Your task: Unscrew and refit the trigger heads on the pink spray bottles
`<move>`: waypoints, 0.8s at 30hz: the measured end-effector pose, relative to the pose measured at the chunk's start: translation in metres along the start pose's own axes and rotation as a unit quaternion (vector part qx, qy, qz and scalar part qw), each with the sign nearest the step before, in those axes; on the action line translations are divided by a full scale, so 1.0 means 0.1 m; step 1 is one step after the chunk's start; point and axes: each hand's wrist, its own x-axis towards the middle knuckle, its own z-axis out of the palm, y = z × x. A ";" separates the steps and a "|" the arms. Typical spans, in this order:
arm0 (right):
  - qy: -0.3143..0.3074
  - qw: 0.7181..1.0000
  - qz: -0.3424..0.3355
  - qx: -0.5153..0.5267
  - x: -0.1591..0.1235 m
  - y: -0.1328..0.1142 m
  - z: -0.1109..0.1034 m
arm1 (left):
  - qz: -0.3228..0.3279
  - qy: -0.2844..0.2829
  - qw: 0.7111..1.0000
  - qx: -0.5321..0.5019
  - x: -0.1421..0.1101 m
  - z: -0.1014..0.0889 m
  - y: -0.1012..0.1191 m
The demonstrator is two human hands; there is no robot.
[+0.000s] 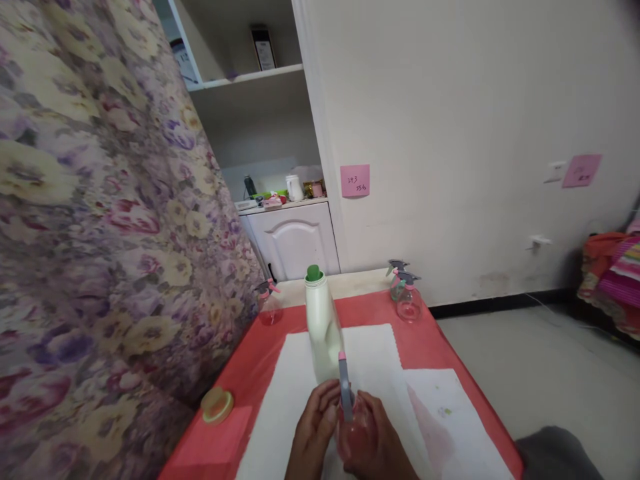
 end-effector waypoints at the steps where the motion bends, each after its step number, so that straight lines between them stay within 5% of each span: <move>1: -0.002 1.000 0.004 0.003 0.00 0.00 0.00 | 0.005 0.016 1.000 0.010 0.00 0.04 0.01; 10: 0.005 1.000 -0.020 -0.011 0.04 -0.02 -0.05 | 0.029 0.075 0.992 0.102 0.11 0.28 0.19; 24: 0.003 0.998 -0.056 -0.024 0.12 -0.26 -0.08 | 0.001 0.012 1.000 0.027 0.17 0.12 0.16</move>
